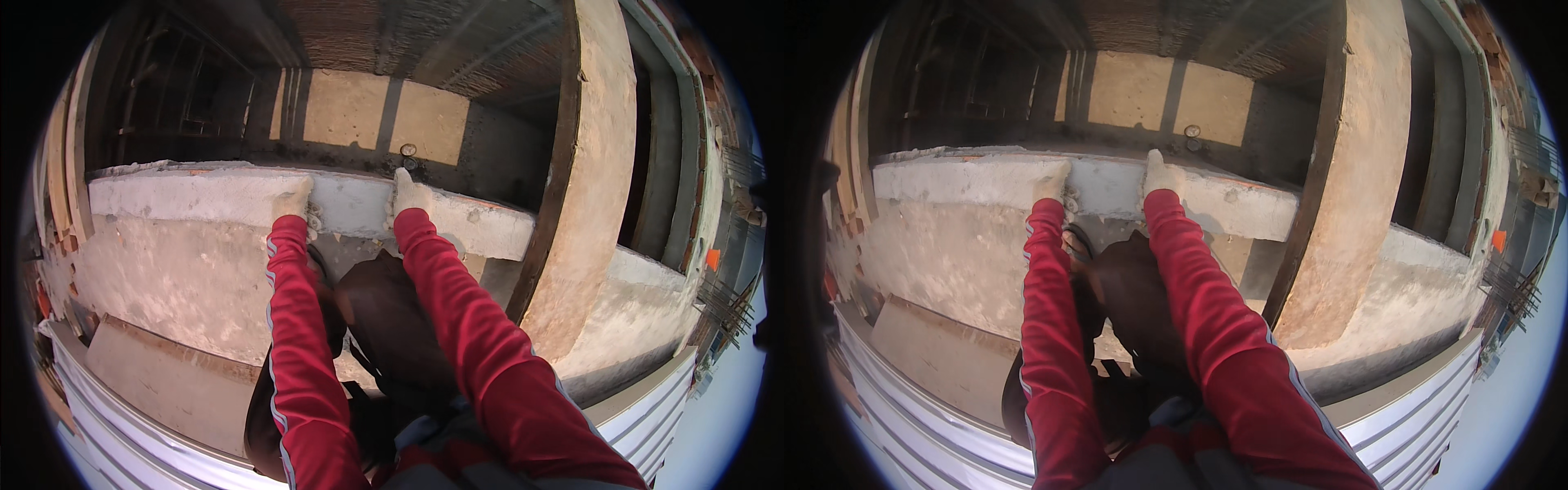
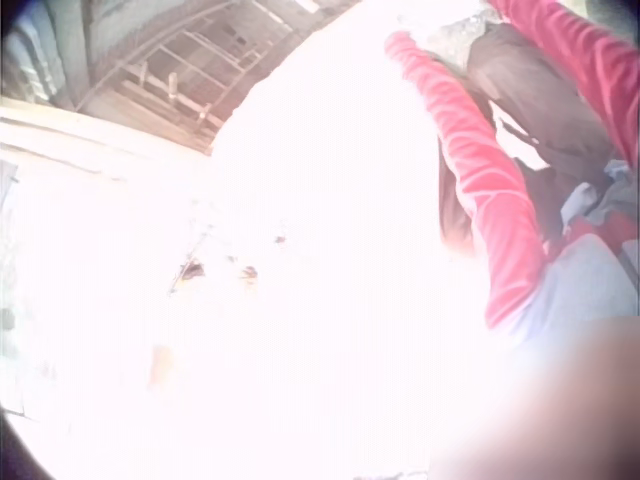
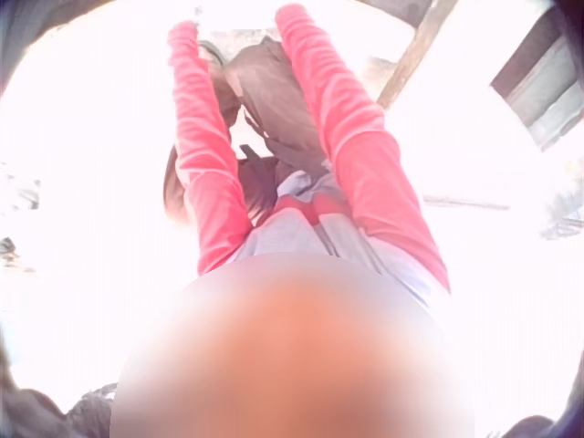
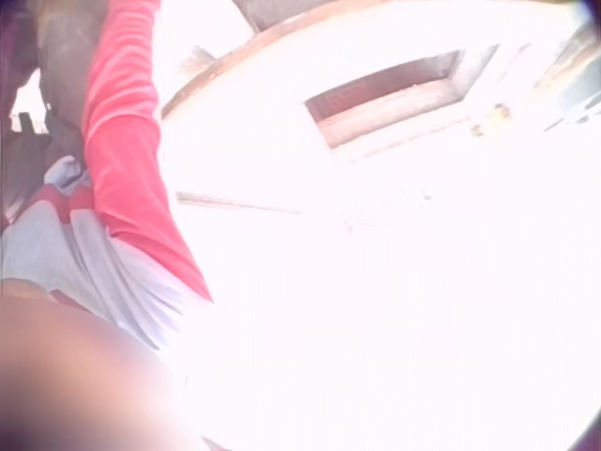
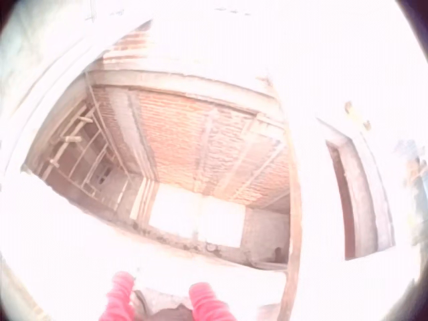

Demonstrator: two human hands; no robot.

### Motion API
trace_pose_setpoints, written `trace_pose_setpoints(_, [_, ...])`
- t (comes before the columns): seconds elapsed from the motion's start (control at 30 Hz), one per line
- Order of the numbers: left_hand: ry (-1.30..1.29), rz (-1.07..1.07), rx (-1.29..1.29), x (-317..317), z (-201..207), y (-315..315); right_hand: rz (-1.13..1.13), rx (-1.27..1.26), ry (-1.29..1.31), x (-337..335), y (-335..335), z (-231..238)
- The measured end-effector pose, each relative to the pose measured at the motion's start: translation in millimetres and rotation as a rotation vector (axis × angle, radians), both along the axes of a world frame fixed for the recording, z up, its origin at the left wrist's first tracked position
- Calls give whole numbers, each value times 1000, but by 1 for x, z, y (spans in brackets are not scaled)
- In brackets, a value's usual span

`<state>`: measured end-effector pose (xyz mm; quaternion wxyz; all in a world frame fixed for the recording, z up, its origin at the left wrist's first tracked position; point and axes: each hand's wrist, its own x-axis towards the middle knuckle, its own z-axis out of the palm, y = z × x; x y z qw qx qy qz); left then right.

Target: The person adjusts the head-mounted camera, then uses a rope and pulley to lift a bucket of material from a lower level. They pull the rope repeatedly to raise the bucket and then lower it back down.

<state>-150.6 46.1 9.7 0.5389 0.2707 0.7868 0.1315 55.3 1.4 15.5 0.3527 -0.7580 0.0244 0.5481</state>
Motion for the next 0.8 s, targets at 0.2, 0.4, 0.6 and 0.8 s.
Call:
trace_pose_setpoints(0.2, [72, -62, -40, -1, -6, 4, 44, 15, -63, 3, -9, -55])
trace_pose_setpoints(0.4, [11, -44, -36, -3, -8, 3, 168, -13, -283, -3, -10, -81])
trace_pose_setpoints(0.6, [1, -3, -72, -5, -13, 4, 256, -104, -273, 0, -7, -57])
trace_pose_setpoints(0.8, [-5, -16, -41, -4, -12, 1, 312, -174, -199, 3, -1, -40])
